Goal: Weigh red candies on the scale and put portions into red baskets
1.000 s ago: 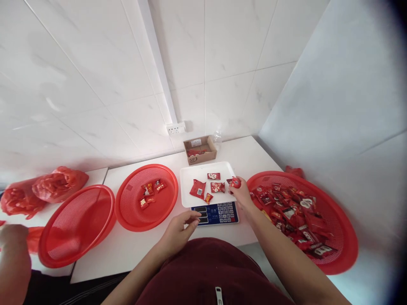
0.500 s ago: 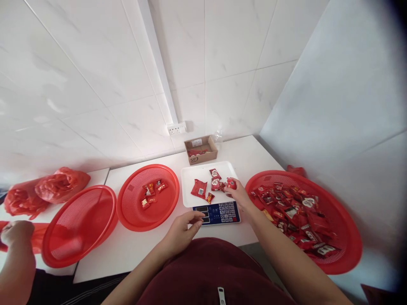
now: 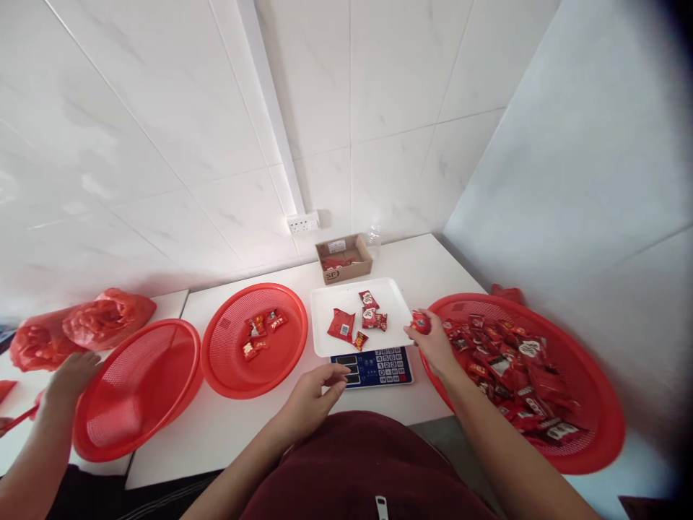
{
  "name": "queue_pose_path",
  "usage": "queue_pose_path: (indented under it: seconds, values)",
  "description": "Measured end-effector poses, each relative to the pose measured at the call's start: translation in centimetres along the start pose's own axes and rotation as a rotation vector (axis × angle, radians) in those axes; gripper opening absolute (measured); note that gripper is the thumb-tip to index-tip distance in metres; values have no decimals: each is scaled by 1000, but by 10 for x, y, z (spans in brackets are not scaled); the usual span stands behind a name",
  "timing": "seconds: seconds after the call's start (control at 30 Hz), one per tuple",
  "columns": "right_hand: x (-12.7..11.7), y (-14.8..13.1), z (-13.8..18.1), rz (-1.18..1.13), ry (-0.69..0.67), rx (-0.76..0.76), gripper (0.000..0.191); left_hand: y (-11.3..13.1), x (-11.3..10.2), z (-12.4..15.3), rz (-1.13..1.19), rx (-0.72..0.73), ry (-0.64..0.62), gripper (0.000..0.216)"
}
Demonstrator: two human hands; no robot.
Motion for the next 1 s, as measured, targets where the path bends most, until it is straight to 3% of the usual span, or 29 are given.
queue_pose_path:
  seconds: [0.13, 0.23, 0.4, 0.6, 0.8, 1.0]
  values:
    - [-53, 21, -2, 172, 200, -56, 76, -3, 2, -1, -13, -5, -16, 27]
    - [-72, 41, 3, 441, 273, -110, 81, -10, 3, -8, -83, 10, -32, 28]
    - [-53, 72, 28, 816, 183, -173, 69, -23, 12, -50, -400, 136, -84, 44]
    - [-29, 92, 61, 1139, 67, -156, 61, -47, 49, -124, -754, 300, -238, 78]
    - [-35, 106, 71, 1161, 64, -161, 60, -81, 68, -165, -966, 302, -313, 93]
    - [-32, 106, 70, 1113, 42, -139, 58, -80, 75, -193, -1018, 295, -304, 86]
Point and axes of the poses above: each hand's wrist, its own z-axis away from the middle knuckle, its own x-axis out of the palm, y = z × x, the point moved 7 cm from there along -z, towards the middle knuckle, and after that the axes turned 10 degrees about x, right-handed, at the moved point
